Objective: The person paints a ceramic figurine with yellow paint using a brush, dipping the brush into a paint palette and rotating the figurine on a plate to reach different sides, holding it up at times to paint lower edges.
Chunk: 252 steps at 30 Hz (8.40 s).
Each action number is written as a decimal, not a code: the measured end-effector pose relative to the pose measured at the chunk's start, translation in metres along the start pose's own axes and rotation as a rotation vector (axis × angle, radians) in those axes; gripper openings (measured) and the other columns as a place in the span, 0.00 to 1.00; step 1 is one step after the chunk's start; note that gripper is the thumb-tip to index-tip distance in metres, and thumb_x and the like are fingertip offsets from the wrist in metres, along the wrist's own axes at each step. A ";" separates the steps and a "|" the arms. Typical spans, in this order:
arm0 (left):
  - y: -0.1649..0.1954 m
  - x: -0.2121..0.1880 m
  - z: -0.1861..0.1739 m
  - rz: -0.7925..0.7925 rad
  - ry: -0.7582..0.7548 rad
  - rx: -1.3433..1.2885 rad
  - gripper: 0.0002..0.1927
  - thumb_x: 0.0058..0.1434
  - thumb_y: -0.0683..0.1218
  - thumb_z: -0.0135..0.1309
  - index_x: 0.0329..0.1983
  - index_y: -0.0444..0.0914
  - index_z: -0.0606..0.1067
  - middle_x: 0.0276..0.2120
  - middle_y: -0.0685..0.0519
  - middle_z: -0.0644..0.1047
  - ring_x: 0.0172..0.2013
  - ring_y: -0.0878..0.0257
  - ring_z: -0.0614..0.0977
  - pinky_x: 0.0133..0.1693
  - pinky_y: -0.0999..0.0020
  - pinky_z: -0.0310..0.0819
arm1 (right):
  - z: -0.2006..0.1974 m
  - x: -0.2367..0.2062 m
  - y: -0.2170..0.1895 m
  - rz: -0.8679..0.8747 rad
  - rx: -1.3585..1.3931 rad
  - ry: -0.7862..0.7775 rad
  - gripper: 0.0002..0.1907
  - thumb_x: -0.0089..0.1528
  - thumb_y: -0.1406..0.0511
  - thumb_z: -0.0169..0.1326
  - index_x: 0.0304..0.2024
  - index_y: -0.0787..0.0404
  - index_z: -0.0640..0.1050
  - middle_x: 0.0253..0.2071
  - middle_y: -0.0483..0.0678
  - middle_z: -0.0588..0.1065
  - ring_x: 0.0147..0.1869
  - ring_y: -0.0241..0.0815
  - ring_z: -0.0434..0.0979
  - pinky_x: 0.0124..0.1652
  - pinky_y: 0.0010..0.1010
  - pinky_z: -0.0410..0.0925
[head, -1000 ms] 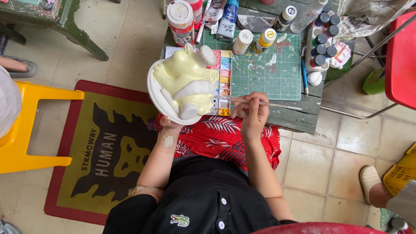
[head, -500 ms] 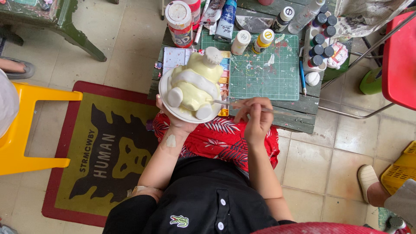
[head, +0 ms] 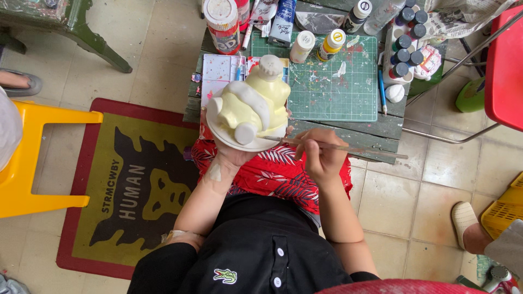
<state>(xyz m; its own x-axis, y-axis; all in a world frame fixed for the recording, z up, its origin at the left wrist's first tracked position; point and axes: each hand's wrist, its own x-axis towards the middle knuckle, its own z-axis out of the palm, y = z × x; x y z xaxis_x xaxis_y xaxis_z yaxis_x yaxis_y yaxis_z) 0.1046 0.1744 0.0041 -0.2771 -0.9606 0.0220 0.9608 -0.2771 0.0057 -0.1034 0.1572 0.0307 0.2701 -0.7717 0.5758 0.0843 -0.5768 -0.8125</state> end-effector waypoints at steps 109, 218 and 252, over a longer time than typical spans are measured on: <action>0.032 -0.011 -0.025 0.512 0.180 0.616 0.65 0.52 0.76 0.55 0.80 0.37 0.44 0.73 0.36 0.55 0.69 0.41 0.63 0.67 0.44 0.62 | -0.043 -0.035 0.034 0.079 0.034 0.380 0.11 0.78 0.59 0.42 0.49 0.60 0.64 0.39 0.58 0.75 0.23 0.38 0.75 0.20 0.20 0.57; 0.024 -0.012 -0.016 0.099 -0.052 -0.099 0.60 0.56 0.83 0.43 0.80 0.42 0.52 0.73 0.37 0.60 0.70 0.33 0.66 0.67 0.30 0.61 | 0.004 0.017 -0.008 -0.015 -0.096 -0.182 0.03 0.69 0.72 0.44 0.43 0.66 0.70 0.37 0.59 0.79 0.32 0.41 0.79 0.36 0.30 0.74; 0.022 -0.012 -0.014 0.046 -0.086 -0.127 0.57 0.57 0.83 0.39 0.80 0.44 0.52 0.75 0.40 0.58 0.71 0.34 0.63 0.67 0.26 0.59 | 0.009 -0.028 0.027 0.090 0.134 0.041 0.05 0.72 0.72 0.42 0.47 0.69 0.70 0.42 0.61 0.79 0.34 0.42 0.80 0.38 0.32 0.75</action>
<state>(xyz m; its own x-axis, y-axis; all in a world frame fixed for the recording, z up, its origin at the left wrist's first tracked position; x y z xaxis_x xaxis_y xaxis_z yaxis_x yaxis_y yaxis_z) 0.1288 0.1796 -0.0097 -0.2261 -0.9684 0.1049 0.9633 -0.2382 -0.1234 -0.0997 0.1656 -0.0078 0.2430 -0.8306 0.5011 0.1896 -0.4659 -0.8643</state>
